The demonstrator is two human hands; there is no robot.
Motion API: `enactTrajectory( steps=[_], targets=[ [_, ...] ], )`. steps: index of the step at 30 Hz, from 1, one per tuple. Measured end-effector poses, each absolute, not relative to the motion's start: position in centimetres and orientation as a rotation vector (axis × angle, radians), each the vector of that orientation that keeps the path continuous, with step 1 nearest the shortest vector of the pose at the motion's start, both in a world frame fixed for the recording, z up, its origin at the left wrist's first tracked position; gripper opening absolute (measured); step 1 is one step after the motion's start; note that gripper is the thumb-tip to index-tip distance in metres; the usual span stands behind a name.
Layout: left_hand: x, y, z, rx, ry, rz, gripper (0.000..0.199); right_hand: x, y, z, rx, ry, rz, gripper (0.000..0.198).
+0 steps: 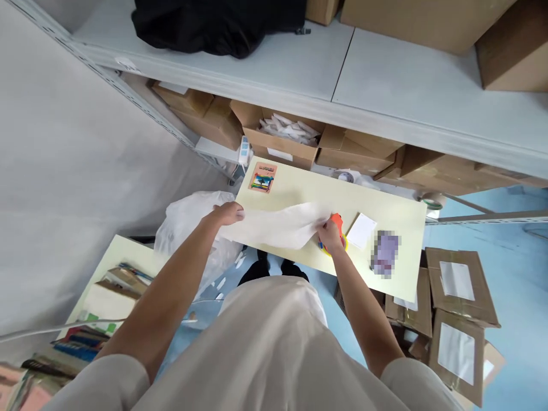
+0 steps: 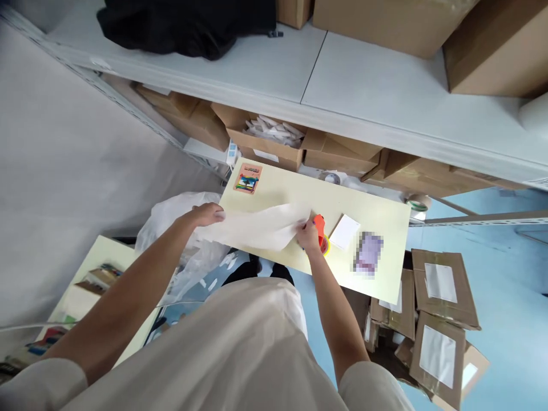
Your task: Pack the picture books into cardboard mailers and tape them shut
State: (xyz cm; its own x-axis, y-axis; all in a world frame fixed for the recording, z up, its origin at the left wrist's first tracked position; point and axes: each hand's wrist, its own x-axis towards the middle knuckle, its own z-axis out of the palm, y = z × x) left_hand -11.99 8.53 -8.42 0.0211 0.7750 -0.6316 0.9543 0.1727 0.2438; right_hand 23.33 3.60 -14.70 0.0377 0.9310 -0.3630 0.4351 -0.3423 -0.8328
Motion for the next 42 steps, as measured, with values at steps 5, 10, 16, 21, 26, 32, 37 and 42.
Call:
enactTrajectory(
  steps=[5,10,16,21,26,32,37,42],
  targets=[
    [-11.2,9.1,-12.4,1.723,1.856,-0.494,0.015,20.0,0.9,-13.7,-1.933,-1.746,0.768,0.059],
    [-10.9,10.0,-15.6,1.798,1.782,-0.61,0.022,17.4,1.4,-15.2,-1.559,-2.696,0.88,0.048],
    [-13.3,10.6,-17.1,1.697,2.003,-0.559,0.035,19.5,-0.7,-17.4,-1.622,-2.962,0.916,0.033],
    [-15.1,9.6,-17.8,1.274,1.995,-0.188,0.053,20.3,-3.2,-18.2,-1.899,-2.802,0.834,0.033],
    [-17.3,7.8,-19.2,0.832,1.601,0.151,0.065,19.2,-3.7,-19.3,-2.113,-2.517,0.733,0.033],
    [-17.9,7.1,-20.2,1.502,2.097,0.381,0.058,18.2,-4.8,-17.9,-1.905,-2.583,0.811,0.029],
    [-13.8,5.0,-19.5,2.103,1.836,0.35,0.056,17.2,-5.1,-15.4,-1.918,-2.507,0.943,0.05],
    [-11.7,3.7,-20.7,2.177,1.558,-0.024,0.06,14.7,-2.0,-16.5,-2.019,-2.156,0.89,0.05]
  ],
)
